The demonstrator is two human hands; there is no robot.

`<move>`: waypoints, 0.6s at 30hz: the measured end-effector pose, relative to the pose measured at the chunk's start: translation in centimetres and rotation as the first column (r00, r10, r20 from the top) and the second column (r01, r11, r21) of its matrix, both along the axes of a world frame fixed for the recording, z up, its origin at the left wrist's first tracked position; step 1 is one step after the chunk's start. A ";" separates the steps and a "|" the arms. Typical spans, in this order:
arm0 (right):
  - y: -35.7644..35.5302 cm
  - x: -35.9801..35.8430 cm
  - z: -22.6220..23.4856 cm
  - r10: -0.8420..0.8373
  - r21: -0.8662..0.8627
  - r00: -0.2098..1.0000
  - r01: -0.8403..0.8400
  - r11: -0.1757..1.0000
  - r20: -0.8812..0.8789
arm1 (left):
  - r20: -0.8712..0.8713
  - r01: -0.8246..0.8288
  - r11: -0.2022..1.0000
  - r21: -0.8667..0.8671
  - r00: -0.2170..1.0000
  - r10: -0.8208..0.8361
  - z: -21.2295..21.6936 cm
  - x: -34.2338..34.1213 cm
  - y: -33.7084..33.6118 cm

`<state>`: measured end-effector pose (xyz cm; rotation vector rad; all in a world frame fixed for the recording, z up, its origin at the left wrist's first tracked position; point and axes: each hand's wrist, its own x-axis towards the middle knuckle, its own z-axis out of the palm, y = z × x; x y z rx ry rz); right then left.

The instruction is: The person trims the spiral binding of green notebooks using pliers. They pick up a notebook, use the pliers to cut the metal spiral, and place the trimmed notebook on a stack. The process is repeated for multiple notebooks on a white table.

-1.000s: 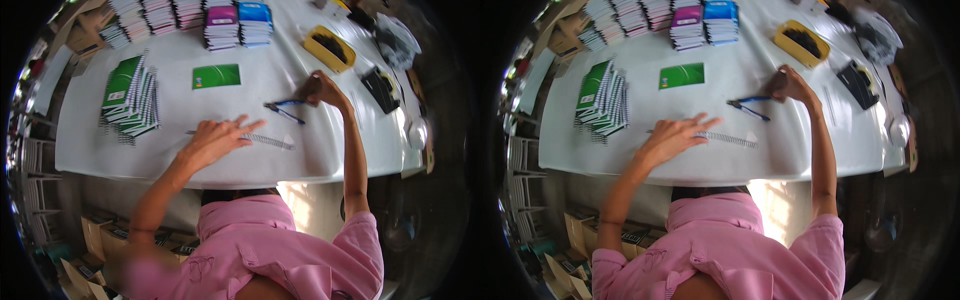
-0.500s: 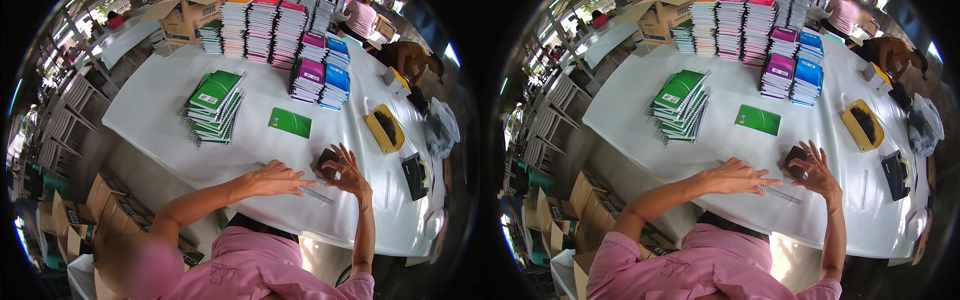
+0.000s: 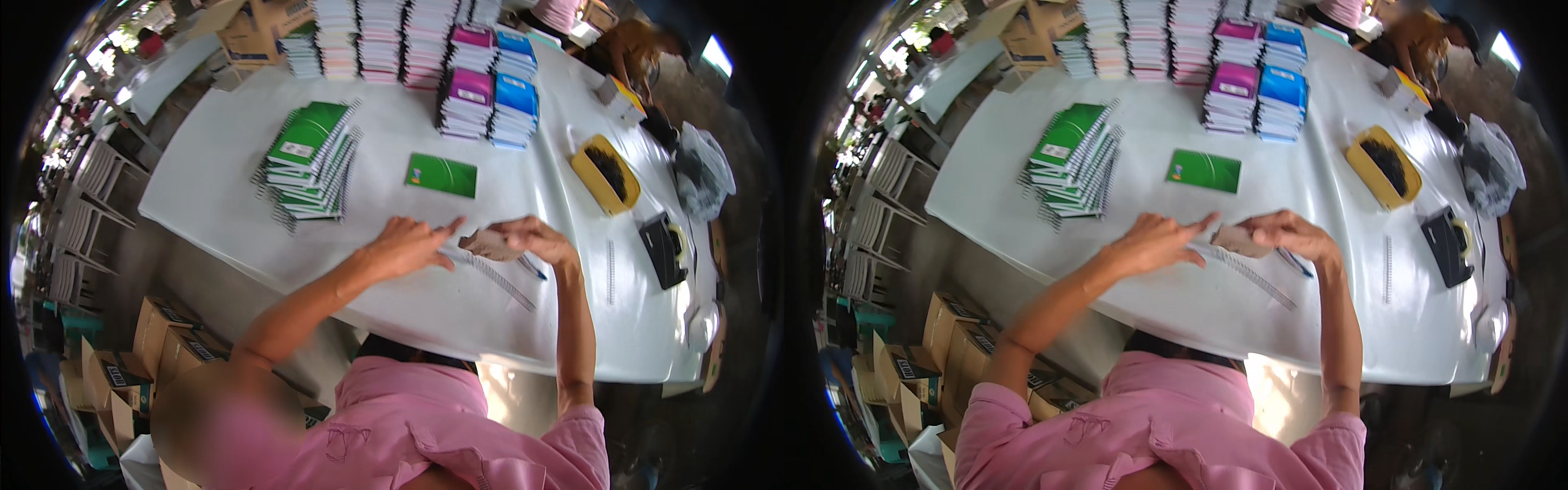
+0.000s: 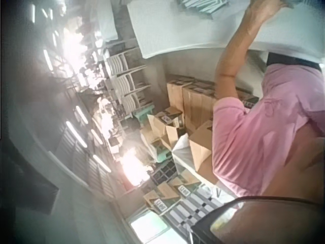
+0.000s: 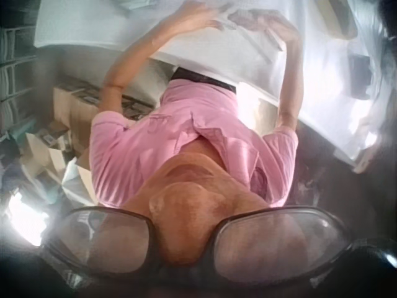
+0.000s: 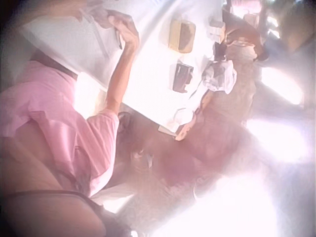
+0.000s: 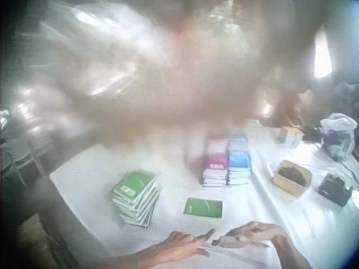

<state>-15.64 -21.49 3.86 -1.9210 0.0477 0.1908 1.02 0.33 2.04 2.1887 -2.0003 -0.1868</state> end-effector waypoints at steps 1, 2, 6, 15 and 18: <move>-0.3 -0.1 -0.2 0.007 0.094 0.997 -0.015 0.995 0.080 | 0.017 -0.010 0.999 0.043 1.000 0.009 0.4 0.2 -0.3; -0.4 1.7 0.4 0.034 -0.043 0.996 -0.031 0.999 0.082 | 0.041 0.007 1.000 0.018 0.999 -0.007 1.1 1.4 -1.1; -2.0 0.8 -2.1 -0.087 0.121 0.994 0.079 0.989 0.060 | -0.017 0.041 0.998 0.044 0.999 -0.040 0.4 1.5 -2.2; -1.4 -1.2 -3.5 -0.232 0.317 0.973 0.217 0.923 0.010 | -0.101 0.014 0.984 0.178 0.995 0.004 0.3 -0.3 -3.4; -2.1 -0.4 -3.7 -0.135 0.109 0.991 0.134 0.985 0.005 | -0.097 0.001 0.986 0.164 0.995 0.015 0.0 -0.4 -3.4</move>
